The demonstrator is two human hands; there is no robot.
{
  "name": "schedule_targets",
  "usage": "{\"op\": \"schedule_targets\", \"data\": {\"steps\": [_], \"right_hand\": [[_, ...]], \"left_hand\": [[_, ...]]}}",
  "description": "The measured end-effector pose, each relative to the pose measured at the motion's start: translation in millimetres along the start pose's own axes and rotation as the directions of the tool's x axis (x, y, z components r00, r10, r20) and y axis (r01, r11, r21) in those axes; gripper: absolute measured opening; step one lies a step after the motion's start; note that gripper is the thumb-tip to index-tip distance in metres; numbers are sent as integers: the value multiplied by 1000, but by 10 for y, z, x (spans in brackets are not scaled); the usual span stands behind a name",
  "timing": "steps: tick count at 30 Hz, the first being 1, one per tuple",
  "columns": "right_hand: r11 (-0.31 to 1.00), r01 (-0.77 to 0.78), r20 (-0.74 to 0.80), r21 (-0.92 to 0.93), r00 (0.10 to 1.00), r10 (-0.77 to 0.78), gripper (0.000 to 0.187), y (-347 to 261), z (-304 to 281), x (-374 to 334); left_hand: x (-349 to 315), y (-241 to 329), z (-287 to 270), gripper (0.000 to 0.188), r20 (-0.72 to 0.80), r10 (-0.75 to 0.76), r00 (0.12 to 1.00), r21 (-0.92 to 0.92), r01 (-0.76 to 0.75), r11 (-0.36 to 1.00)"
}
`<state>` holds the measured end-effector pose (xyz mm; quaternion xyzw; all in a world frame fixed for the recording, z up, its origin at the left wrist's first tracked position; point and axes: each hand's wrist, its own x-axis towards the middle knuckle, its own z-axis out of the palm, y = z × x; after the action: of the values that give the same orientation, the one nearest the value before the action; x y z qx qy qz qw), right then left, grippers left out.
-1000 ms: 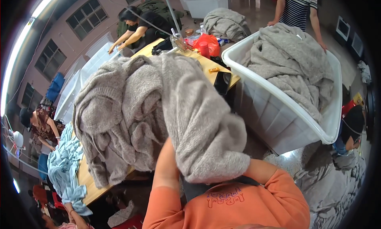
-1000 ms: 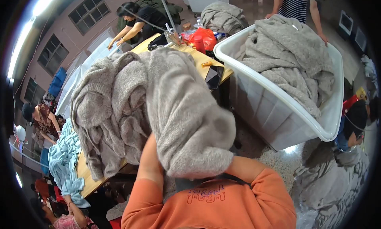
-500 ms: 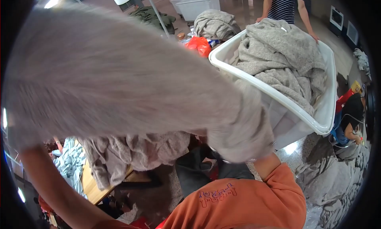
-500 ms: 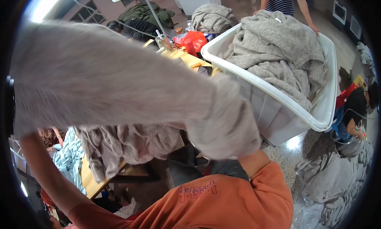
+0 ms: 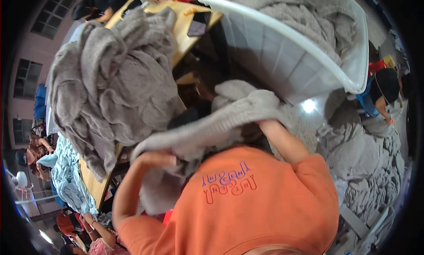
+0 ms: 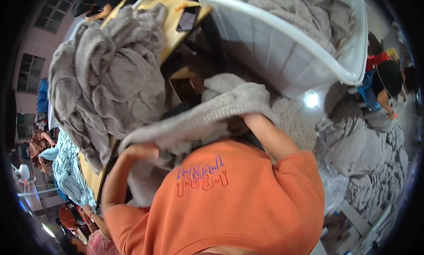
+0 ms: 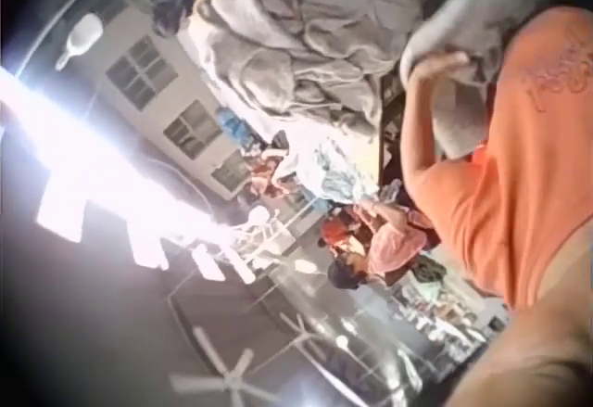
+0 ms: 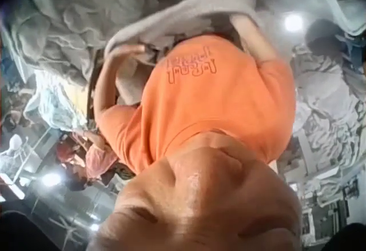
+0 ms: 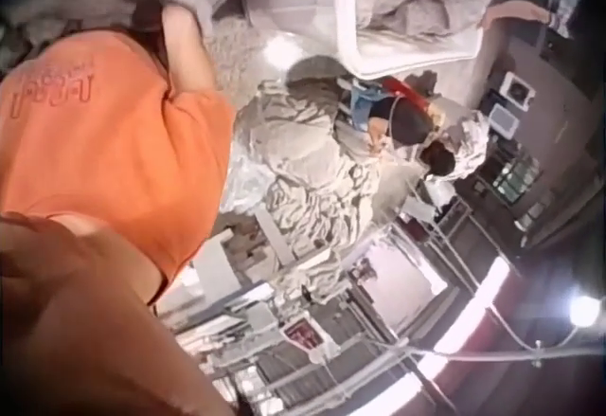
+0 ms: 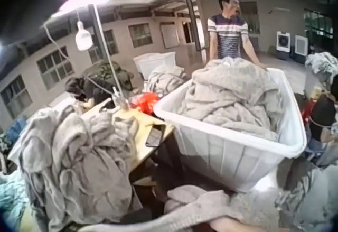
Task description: Inspecting and folding fuzzy gray blankets in a factory setting.
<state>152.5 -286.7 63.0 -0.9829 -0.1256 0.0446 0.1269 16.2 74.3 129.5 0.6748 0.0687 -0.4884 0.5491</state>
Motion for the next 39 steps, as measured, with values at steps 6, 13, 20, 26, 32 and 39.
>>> {"op": "schedule_targets", "data": {"steps": [6, 13, 20, 26, 32, 39], "right_hand": [[325, -791, 696, 518, 611, 378, 30, 172, 666, 18], [971, -224, 304, 86, 934, 189, 31, 380, 595, 105], [923, -217, -113, 318, 958, 264, 29, 1099, 1324, -83], [945, -153, -114, 290, 974, 193, 28, 1137, 1017, -145], [996, 12, 234, 86, 972, -32, 30, -281, -445, 33], [872, 190, 404, 451, 827, -390, 34, -300, 416, -410]], "left_hand": [[1076, -1491, 91, 39, -779, 204, 592, 233, -28, 972], [911, -1344, 36, 21, -915, 204, 348, 205, -35, 978], [1098, -1904, -209, 30, -891, 206, 405, 255, 70, 964], [1200, -1571, -112, 48, -866, 413, 283, 489, 303, 818], [1229, -1088, -33, 53, -581, 566, 584, 771, 173, 613], [1106, -1051, -192, 28, -820, 237, 522, 388, 201, 900]]}}
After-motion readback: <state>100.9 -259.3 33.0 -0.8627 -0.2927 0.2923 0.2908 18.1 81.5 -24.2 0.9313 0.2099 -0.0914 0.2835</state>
